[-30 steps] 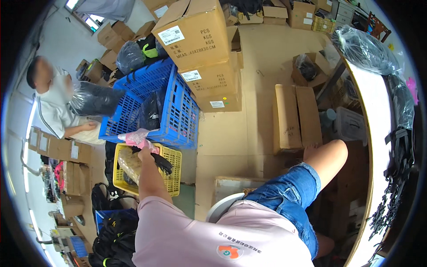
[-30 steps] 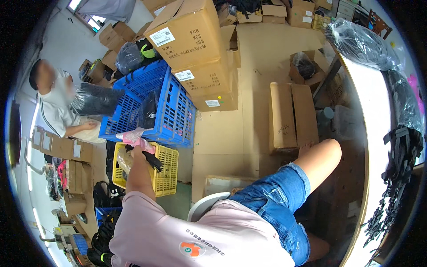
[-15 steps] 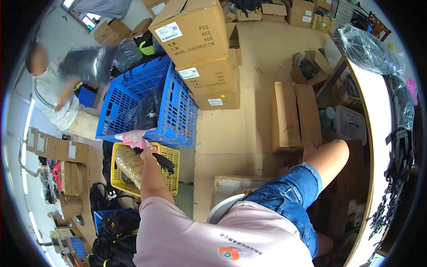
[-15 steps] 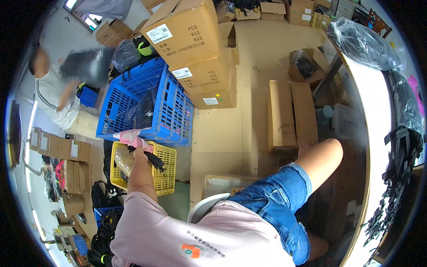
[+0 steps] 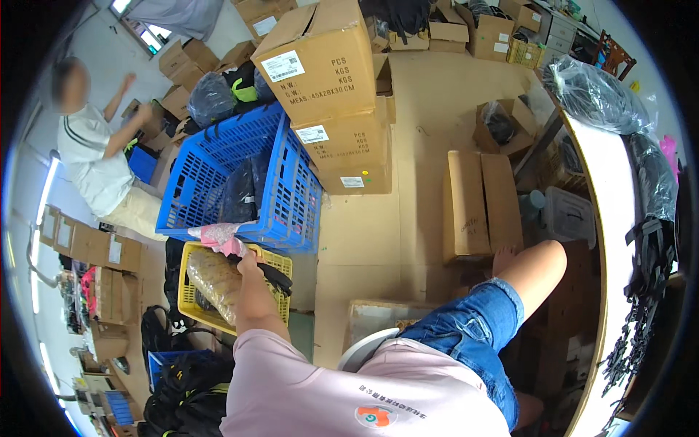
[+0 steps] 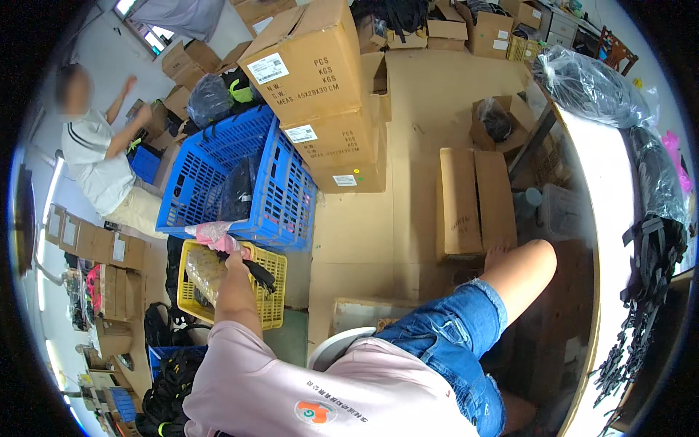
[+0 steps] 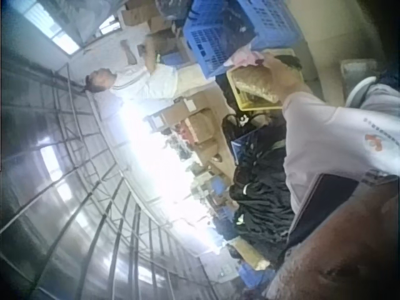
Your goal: The person sits at a table and repeatedly picks up small black plastic clips, inserting them into slots on a black fabric strap. The person handles the components by hand, working on one strap at a time. A coworker is visible in the background moving crates.
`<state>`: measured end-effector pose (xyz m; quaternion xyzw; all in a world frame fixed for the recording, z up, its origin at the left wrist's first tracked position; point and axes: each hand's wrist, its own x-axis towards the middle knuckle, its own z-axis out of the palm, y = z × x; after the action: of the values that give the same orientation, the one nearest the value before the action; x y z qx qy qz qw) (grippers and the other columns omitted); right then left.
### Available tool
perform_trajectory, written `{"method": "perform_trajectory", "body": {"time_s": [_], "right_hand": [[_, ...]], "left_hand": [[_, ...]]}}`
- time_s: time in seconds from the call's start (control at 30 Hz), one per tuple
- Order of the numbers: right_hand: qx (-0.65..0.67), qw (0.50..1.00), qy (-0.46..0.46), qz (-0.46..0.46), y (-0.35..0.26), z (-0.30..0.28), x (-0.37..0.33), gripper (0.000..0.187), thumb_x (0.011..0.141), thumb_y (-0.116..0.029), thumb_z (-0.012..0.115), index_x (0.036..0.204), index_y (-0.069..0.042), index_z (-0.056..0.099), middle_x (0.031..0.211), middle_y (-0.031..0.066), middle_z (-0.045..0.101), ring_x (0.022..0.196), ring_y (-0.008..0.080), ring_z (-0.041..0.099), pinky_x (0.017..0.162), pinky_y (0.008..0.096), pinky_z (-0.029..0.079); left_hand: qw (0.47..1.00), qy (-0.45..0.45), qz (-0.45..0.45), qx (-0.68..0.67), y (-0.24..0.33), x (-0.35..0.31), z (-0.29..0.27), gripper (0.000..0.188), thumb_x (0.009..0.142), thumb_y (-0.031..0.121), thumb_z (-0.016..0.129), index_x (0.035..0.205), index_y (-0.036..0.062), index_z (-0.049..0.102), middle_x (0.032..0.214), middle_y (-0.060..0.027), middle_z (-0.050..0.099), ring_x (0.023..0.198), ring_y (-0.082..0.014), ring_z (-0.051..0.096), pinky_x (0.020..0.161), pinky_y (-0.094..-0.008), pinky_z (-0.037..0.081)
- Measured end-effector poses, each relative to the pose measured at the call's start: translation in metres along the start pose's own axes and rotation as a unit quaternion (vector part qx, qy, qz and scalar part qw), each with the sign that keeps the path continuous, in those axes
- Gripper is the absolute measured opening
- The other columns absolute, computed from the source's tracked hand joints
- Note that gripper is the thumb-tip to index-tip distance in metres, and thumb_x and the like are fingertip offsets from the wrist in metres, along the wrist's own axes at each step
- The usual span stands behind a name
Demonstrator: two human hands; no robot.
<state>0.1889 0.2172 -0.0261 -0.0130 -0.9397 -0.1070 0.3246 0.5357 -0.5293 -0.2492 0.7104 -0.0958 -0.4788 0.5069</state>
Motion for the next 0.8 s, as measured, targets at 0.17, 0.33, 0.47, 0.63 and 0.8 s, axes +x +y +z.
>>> {"method": "perform_trajectory", "body": {"time_s": [0.17, 0.33, 0.47, 0.63, 0.8], "right_hand": [[0.016, 1.0, -0.01, -0.003, 0.002, 0.007, 0.004, 0.048, 0.081, -0.038, 0.049, 0.114, -0.004, 0.045, 0.117, 0.0208, 0.043, 0.102, 0.031, 0.047, 0.083, 0.041, 0.038], [0.018, 1.0, -0.016, -0.001, 0.002, 0.007, 0.005, 0.048, 0.081, -0.038, 0.049, 0.115, -0.005, 0.044, 0.118, 0.0208, 0.042, 0.103, 0.0307, 0.047, 0.083, 0.0406, 0.038], [0.021, 1.0, -0.019, 0.005, 0.001, 0.008, 0.004, 0.048, 0.081, -0.038, 0.049, 0.116, -0.005, 0.043, 0.119, 0.0209, 0.041, 0.103, 0.0305, 0.046, 0.083, 0.0403, 0.038], [0.024, 0.999, -0.02, 0.007, 0.002, 0.009, 0.004, 0.048, 0.081, -0.038, 0.048, 0.117, -0.006, 0.042, 0.12, 0.021, 0.04, 0.104, 0.0303, 0.046, 0.083, 0.0399, 0.038], [0.022, 0.999, -0.023, 0.005, 0.004, 0.007, 0.005, 0.049, 0.082, -0.038, 0.048, 0.118, -0.006, 0.041, 0.12, 0.0211, 0.039, 0.104, 0.03, 0.045, 0.084, 0.0396, 0.038]], "left_hand": [[0.998, 0.018, 0.06, -0.018, 0.018, -0.027, -0.012, 0.008, 0.072, 0.001, 0.048, 0.067, 0.0011, 0.054, 0.062, -0.0076, 0.05, 0.051, -0.0189, 0.047, 0.045, -0.0373, 0.04], [0.998, 0.018, 0.058, -0.027, 0.026, -0.029, -0.005, 0.007, 0.069, 0.0, 0.045, 0.065, -0.0003, 0.05, 0.061, -0.0086, 0.049, 0.051, -0.0204, 0.047, 0.046, -0.0373, 0.041], [0.998, 0.033, 0.053, -0.02, 0.027, -0.035, 0.005, 0.004, 0.07, 0.0, 0.044, 0.071, -0.0007, 0.048, 0.063, -0.0102, 0.049, 0.049, -0.0212, 0.046, 0.046, -0.0361, 0.043], [0.998, -0.012, 0.047, -0.04, 0.029, -0.021, -0.001, 0.006, 0.071, 0.001, 0.043, 0.076, -0.0008, 0.046, 0.062, -0.0103, 0.048, 0.048, -0.0213, 0.046, 0.045, -0.0365, 0.043], [0.997, -0.019, 0.022, -0.068, 0.03, -0.017, -0.001, 0.004, 0.072, 0.001, 0.043, 0.073, 0.0002, 0.047, 0.062, -0.0103, 0.047, 0.048, -0.0215, 0.047, 0.043, -0.0376, 0.041]]}}
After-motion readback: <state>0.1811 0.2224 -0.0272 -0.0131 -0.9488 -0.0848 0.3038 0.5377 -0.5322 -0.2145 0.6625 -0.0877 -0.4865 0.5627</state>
